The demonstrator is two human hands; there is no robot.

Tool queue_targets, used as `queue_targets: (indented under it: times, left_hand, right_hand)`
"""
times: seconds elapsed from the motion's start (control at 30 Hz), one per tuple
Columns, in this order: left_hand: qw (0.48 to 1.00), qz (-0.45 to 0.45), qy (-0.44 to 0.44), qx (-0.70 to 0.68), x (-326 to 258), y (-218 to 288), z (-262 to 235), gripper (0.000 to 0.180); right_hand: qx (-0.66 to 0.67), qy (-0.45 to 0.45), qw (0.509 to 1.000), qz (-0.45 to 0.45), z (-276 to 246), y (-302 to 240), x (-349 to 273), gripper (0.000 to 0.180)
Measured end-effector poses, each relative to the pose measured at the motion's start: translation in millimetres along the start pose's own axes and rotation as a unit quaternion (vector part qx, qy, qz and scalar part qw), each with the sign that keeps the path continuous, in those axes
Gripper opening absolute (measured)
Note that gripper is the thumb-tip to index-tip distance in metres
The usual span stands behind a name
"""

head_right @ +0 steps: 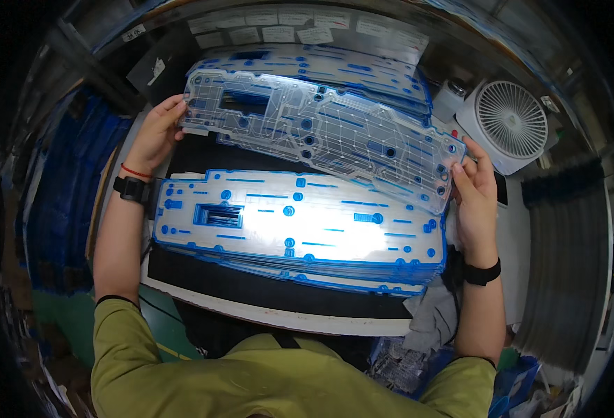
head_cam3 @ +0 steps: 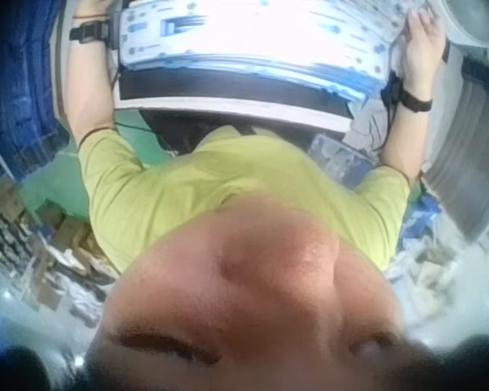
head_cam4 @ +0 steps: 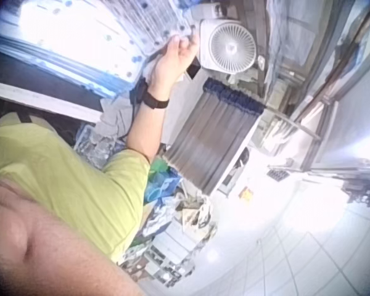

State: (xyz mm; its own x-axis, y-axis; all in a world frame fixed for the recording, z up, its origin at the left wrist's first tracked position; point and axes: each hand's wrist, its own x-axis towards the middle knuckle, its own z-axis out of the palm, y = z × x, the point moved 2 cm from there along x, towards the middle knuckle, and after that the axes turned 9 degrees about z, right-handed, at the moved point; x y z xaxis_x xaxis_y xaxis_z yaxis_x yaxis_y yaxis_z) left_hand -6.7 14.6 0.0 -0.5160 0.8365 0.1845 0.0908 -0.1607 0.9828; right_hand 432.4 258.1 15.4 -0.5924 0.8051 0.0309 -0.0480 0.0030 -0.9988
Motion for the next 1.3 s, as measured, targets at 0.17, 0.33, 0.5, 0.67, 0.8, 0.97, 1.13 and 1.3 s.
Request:
queue_targets:
  times: [0.17, 0.33, 0.5, 0.67, 0.8, 0.97, 1.13, 1.3]
  left_hand:
    - [1.000, -0.005, -0.012, -0.001, 1.0, -0.4, -1.0, 0.029]
    - [1.000, -0.016, -0.014, 0.001, 1.3, 0.5, 0.9, 0.030]
    - [1.000, -0.009, -0.019, -0.007, 2.2, -2.3, -1.0, 0.029]
    - [0.995, 0.030, 0.002, -0.099, 9.5, -14.0, -23.9, 0.031]
    - [0.988, 0.060, 0.060, -0.132, 8.2, 0.5, -5.1, 0.040]
    - [0.991, 0.066, 0.049, -0.102, 5.3, 6.4, -0.7, 0.045]
    - [0.997, 0.044, 0.025, -0.056, 3.9, 3.1, -4.5, 0.043]
    - [0.999, 0.031, -0.006, -0.036, 4.1, -0.1, -5.3, 0.041]
  right_hand:
    - [0.037, -0.028, 0.999, -0.007, -2.4, 2.8, 1.4, 0.046]
    - [0.040, -0.026, 0.999, -0.008, 0.0, 0.8, 0.4, 0.048]
    - [0.042, -0.024, 0.999, -0.007, 4.1, -1.3, -1.0, 0.046]
    - [0.026, -0.022, 0.999, -0.001, -5.6, 1.4, 2.3, 0.044]
    - [-0.029, 0.000, 1.000, 0.000, -7.5, 4.0, 2.5, 0.041]
    - [-0.251, -0.090, 0.963, -0.050, 2.9, 1.2, -3.6, 0.029]
    - [-0.362, -0.198, 0.907, -0.077, 12.8, -6.7, -9.5, 0.030]
    - [-0.313, -0.156, 0.935, -0.064, 13.0, -5.2, -9.4, 0.029]
